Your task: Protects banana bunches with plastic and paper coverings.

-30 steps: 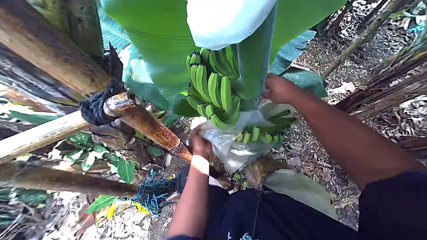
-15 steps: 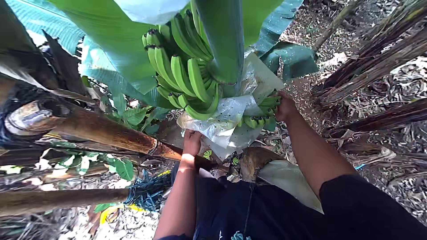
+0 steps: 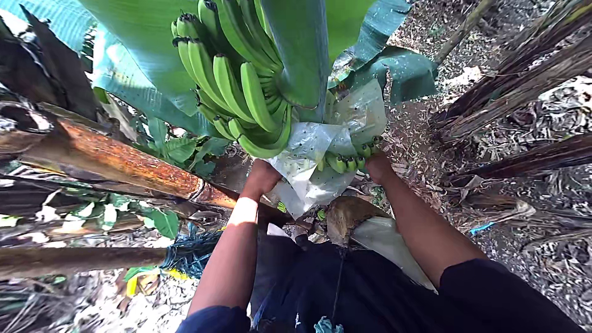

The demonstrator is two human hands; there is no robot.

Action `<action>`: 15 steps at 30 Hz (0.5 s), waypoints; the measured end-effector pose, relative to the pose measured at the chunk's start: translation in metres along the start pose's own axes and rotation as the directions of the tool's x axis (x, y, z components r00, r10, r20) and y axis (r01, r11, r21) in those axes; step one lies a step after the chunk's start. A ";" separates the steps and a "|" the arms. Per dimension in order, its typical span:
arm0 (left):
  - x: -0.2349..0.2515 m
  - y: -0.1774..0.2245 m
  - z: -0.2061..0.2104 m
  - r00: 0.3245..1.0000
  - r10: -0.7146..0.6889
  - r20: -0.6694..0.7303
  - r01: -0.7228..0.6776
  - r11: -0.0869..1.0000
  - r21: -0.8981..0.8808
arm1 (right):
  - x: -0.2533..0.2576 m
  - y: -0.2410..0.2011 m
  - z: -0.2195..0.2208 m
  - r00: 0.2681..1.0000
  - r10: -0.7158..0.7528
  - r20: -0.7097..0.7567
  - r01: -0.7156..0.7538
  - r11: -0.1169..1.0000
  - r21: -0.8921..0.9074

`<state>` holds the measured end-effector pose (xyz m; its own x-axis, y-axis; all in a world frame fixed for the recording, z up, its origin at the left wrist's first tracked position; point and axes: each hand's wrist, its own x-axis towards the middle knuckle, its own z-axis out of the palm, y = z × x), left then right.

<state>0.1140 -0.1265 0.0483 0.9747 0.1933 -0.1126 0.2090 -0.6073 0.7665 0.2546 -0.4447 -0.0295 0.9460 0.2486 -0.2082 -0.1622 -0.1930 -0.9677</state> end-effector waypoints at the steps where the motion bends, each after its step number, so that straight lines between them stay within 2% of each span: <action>1: 0.007 0.000 0.003 1.000 -0.029 -0.010 0.030 0.995 0.091 | -0.003 0.001 0.000 1.000 0.001 0.024 0.002 0.993 -0.117; 3: 0.020 0.005 0.011 0.988 -0.149 -0.029 0.151 0.956 0.250 | -0.011 -0.012 0.001 0.998 0.025 0.052 -0.008 0.950 -0.312; 5: 0.029 0.007 0.015 0.975 -0.211 -0.064 0.221 0.920 0.323 | -0.013 -0.032 -0.011 0.988 0.079 0.136 0.007 0.840 -0.542; 6: 0.028 0.010 0.012 0.975 -0.207 -0.085 0.223 0.934 0.281 | -0.016 -0.045 -0.021 0.976 0.105 0.191 0.045 0.759 -0.650; 8: 0.025 0.004 0.007 0.972 -0.157 -0.175 0.170 0.984 0.059 | -0.046 -0.088 -0.044 0.945 0.124 0.303 0.160 0.632 -0.758; 9: 0.021 -0.004 0.007 0.961 -0.155 -0.230 0.138 0.987 -0.085 | -0.074 -0.115 -0.056 0.924 0.113 0.365 0.218 0.627 -0.748; 10: 0.011 -0.008 0.005 0.945 -0.169 -0.282 0.119 0.976 -0.185 | -0.109 -0.138 -0.068 0.889 0.070 0.452 0.292 0.674 -0.678; 11: -0.005 -0.009 0.001 0.933 -0.164 -0.322 0.093 0.970 -0.223 | -0.146 -0.152 -0.076 0.834 0.006 0.551 0.350 0.768 -0.537; 12: -0.027 -0.009 -0.004 0.928 -0.124 -0.351 0.049 0.976 -0.213 | -0.182 -0.159 -0.078 0.750 -0.072 0.658 0.363 0.876 -0.318; 13: -0.051 -0.008 -0.005 0.921 -0.051 -0.385 -0.020 0.984 -0.179 | -0.212 -0.163 -0.077 0.655 -0.134 0.744 0.315 0.943 -0.107; 14: -0.071 -0.005 0.000 0.908 0.025 -0.419 -0.095 0.984 -0.148 | -0.232 -0.166 -0.076 0.555 -0.193 0.809 0.286 0.958 0.033; 15: -0.088 0.004 0.008 0.895 0.108 -0.434 -0.193 0.968 -0.158 | -0.243 -0.167 -0.076 0.490 -0.248 0.836 0.281 0.952 0.118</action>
<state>0.0299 -0.1518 0.0562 0.8599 0.4417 0.2560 0.0016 -0.5038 0.8638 0.0733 -0.5453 0.1937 0.2688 0.9630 0.0190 0.0787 -0.0023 -0.9969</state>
